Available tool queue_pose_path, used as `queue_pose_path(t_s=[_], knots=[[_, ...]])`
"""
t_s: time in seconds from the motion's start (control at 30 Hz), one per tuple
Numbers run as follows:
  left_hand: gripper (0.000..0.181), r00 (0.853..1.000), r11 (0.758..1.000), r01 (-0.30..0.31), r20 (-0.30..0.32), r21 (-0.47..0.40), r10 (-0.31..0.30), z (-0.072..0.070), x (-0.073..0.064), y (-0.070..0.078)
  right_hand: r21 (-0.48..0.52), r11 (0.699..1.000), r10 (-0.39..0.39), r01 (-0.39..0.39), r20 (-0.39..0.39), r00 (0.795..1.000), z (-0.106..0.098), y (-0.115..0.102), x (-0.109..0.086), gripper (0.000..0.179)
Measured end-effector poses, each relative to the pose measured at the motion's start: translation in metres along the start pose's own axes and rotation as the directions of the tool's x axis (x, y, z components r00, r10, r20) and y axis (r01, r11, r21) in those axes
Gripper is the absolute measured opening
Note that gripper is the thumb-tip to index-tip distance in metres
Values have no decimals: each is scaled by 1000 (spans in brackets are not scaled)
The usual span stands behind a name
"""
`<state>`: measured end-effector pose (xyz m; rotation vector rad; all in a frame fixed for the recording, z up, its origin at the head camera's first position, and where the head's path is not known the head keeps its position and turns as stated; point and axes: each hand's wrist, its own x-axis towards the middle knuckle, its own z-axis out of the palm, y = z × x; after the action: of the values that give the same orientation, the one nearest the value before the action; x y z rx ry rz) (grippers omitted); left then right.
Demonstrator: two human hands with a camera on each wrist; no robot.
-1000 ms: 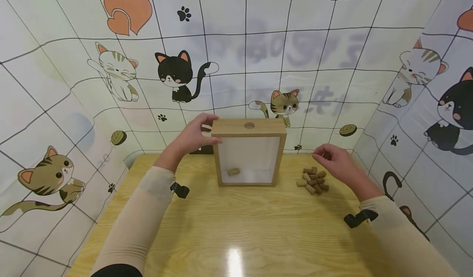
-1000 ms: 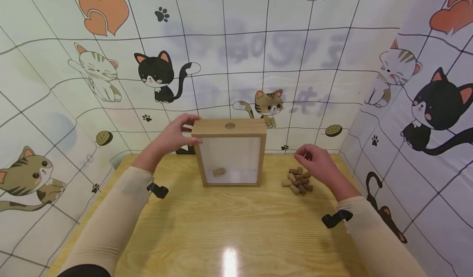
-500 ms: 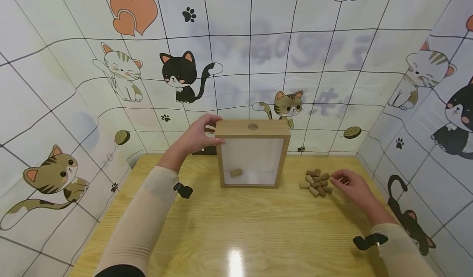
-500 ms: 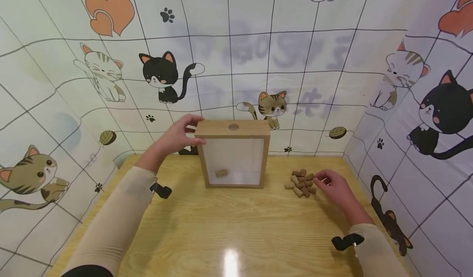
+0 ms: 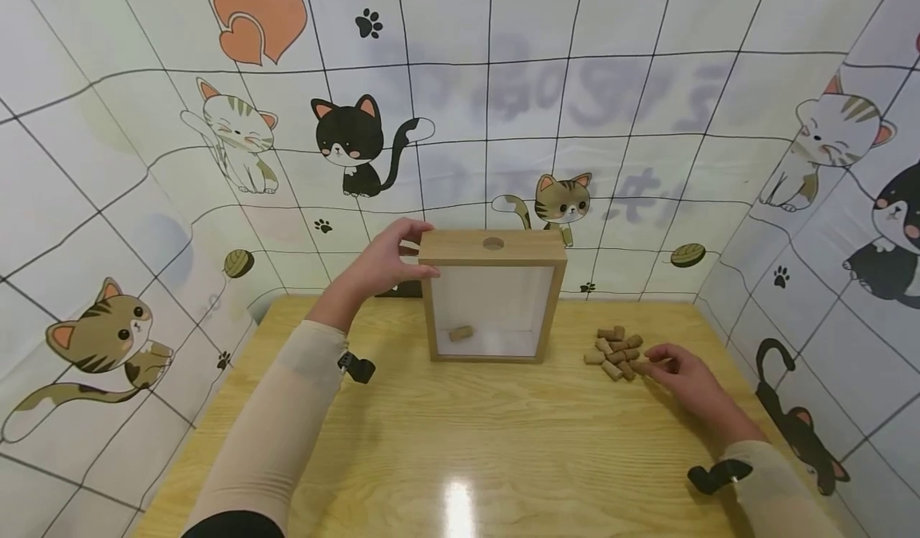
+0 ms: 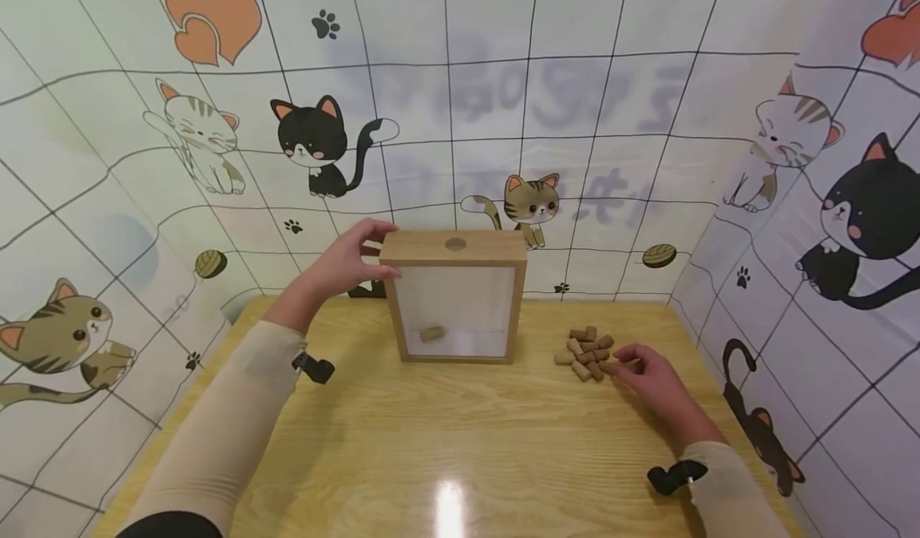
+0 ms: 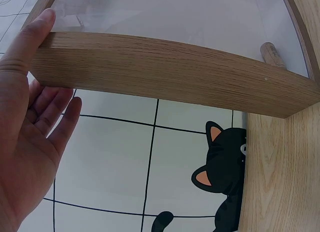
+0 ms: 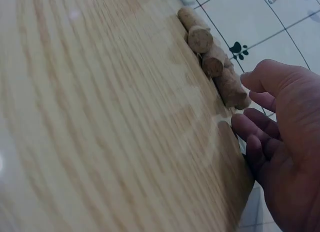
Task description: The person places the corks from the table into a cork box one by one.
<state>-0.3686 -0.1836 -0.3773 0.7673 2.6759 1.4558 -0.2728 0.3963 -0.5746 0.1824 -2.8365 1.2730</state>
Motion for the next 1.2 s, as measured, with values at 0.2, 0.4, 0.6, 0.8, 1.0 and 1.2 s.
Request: queue_pose_path(t_s=[0.2, 0.4, 0.6, 0.8, 1.0, 1.2], knots=[[82, 1000, 1000, 0, 3, 1, 0, -1, 0, 1, 37, 999, 19, -20, 6, 1000, 0, 10, 1, 37], [82, 1000, 1000, -21, 1, -21, 21, 0, 1, -1, 41, 999, 32, -33, 32, 999, 1, 9, -1, 40], [82, 1000, 999, -16, 1, -31, 16, 1, 1, -1, -39, 999, 10, -10, -2, 1000, 2, 9, -2, 42], [82, 1000, 1000, -2, 8, -17, 3, 2, 0, -1, -65, 998, -1, -1, -27, 1000, 7, 13, -4, 37], [82, 1000, 1000, 0, 3, -16, 0, 3, -1, 2, -50, 999, -2, -1, -52, 999, 8, 11, -3, 29], [81, 1000, 1000, -8, 5, -23, 8, 1, -1, -1, 43, 999, -17, 20, -69, 997, 0, -2, -3, 28]])
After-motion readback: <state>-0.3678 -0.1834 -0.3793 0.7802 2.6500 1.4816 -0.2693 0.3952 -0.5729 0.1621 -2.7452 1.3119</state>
